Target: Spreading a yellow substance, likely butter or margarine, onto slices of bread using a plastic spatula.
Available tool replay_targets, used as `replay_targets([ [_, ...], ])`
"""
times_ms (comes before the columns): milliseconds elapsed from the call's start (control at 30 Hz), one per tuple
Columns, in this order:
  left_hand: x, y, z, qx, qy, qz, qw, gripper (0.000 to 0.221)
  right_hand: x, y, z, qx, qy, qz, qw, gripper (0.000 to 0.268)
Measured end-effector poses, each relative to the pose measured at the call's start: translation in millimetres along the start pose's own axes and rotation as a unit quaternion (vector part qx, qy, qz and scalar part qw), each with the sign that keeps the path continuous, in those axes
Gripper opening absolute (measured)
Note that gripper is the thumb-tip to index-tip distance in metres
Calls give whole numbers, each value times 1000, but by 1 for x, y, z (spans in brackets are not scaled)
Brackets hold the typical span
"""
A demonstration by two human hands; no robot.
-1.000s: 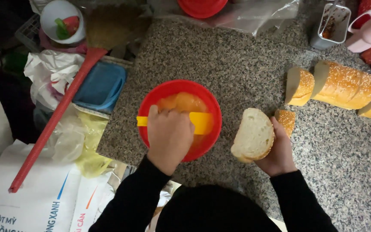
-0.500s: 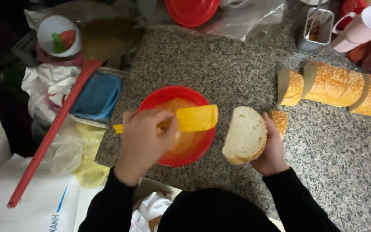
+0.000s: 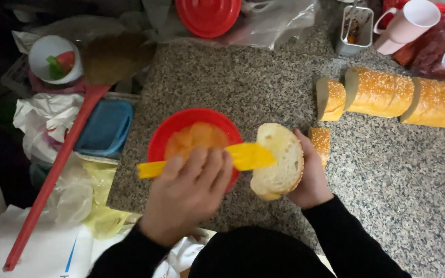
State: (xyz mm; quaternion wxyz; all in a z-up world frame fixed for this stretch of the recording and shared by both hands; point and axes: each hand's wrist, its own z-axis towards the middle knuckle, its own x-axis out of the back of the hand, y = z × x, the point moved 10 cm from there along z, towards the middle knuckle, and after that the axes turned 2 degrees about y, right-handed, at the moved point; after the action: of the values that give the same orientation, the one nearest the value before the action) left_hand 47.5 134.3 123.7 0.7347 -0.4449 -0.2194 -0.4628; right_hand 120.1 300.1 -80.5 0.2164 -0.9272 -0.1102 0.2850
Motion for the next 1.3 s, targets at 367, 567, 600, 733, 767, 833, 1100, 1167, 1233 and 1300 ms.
replay_targets([
  [367,-76,-67,-23,345,-242,-326,846,34,-4,-7,-6,80,-61,-32,994,69],
  [567,-37,-59,3,253,-65,-274,926,17,24,0,8,61,-79,3,995,57],
  [600,-28,-47,11,201,-43,-266,942,20,22,5,9,51,-112,0,992,57],
  [733,-20,-63,12,203,24,-118,972,27,17,-1,2,92,-90,-35,991,57],
  [767,-15,-63,14,203,35,-120,971,24,20,3,2,58,-56,-29,996,64],
  [833,-7,-57,18,202,47,-121,971,20,28,8,3,25,-22,-23,999,70],
  [1100,-27,-68,4,268,21,-198,942,13,26,-4,-2,76,-52,4,996,59],
  [1167,-47,-56,3,297,-95,-292,904,22,32,-7,0,85,-43,0,995,59],
  [1233,-70,-44,-8,317,-210,-379,844,33,39,-9,3,93,-35,-4,995,59],
  [1300,-93,-51,-31,368,-311,-362,798,35,40,-11,5,97,-51,-14,994,66],
])
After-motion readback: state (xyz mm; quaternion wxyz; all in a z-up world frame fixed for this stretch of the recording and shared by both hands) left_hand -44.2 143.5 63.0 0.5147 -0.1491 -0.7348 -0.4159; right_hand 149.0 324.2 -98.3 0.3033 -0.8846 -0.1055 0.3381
